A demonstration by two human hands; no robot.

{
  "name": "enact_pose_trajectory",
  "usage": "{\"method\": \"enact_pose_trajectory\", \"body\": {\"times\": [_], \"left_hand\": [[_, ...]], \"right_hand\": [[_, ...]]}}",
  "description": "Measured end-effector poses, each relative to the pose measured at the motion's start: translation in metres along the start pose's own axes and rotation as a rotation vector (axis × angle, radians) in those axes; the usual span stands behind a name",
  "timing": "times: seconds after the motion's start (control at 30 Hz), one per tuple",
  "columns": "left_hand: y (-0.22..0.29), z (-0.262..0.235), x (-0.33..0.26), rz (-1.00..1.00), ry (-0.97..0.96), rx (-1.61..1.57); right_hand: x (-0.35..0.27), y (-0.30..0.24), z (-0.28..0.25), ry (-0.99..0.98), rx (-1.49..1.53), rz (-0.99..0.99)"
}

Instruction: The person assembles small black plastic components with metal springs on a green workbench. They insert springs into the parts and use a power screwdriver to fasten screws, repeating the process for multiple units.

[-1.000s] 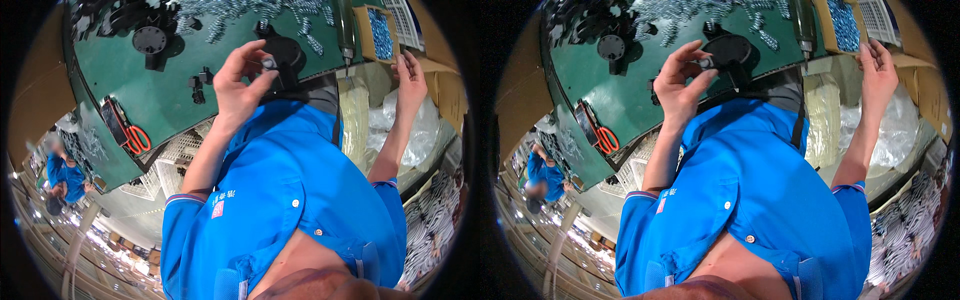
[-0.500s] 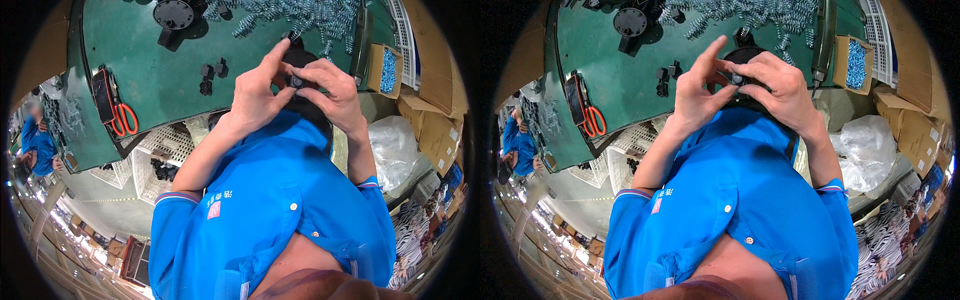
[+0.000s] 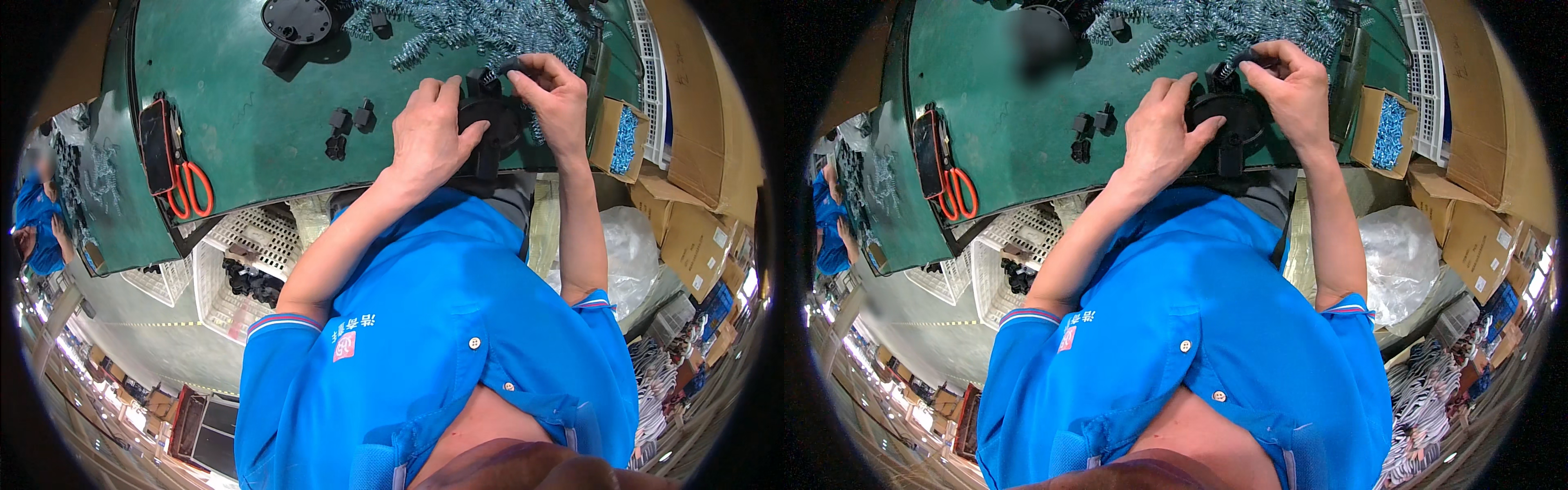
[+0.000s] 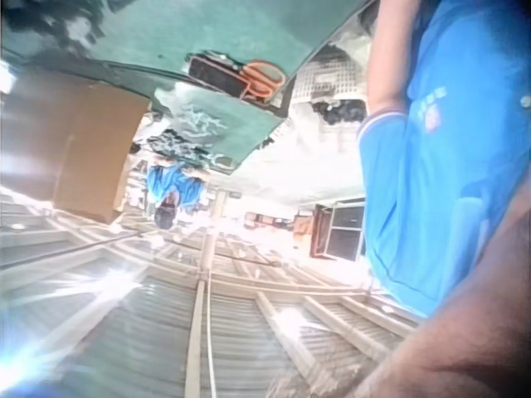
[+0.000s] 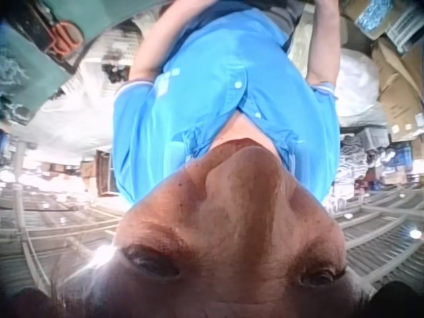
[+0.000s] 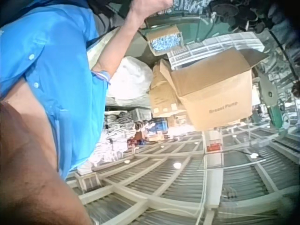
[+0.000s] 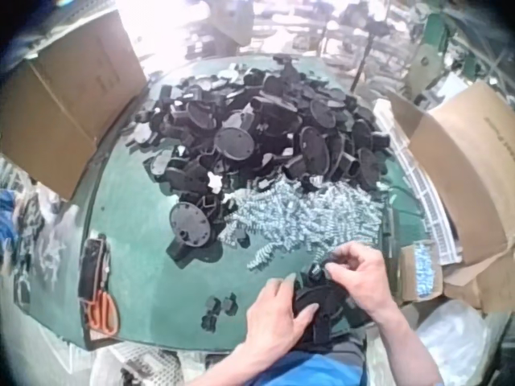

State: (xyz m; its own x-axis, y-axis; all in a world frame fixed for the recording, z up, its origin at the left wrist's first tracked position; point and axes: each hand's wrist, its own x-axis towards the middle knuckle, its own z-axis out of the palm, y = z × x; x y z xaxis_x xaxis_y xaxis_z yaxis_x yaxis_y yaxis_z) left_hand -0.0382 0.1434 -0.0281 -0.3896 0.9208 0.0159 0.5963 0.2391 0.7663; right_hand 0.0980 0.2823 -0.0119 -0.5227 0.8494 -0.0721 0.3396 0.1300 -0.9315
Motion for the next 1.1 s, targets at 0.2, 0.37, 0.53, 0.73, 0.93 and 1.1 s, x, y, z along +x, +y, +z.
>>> {"method": "enact_pose_trajectory", "body": {"times": [0.2,0.37,0.53,0.73,0.93,1.1], "left_hand": [[-0.005,0.001,0.003,-0.081,-0.070,-0.098],[-0.011,0.000,0.019,-0.454,-0.219,-0.795],[-0.022,-0.014,0.021,-0.795,-0.322,-1.426],[0.000,-0.007,-0.008,-0.584,-0.366,-1.389],[0.011,-0.010,-0.019,-0.510,-0.313,-1.474],[0.005,-0.021,-0.010,-0.610,-0.470,-1.552]], "right_hand": [[-0.004,-0.001,0.019,0.044,-0.357,-0.087],[-0.016,0.007,0.031,0.148,-0.314,-0.061],[-0.030,0.004,0.030,0.241,0.049,-0.030],[-0.064,-0.027,0.028,0.218,0.109,-0.013],[-0.073,-0.033,0.009,0.108,-0.004,-0.275],[-0.070,-0.031,-0.002,-0.082,0.064,-0.183]]}}
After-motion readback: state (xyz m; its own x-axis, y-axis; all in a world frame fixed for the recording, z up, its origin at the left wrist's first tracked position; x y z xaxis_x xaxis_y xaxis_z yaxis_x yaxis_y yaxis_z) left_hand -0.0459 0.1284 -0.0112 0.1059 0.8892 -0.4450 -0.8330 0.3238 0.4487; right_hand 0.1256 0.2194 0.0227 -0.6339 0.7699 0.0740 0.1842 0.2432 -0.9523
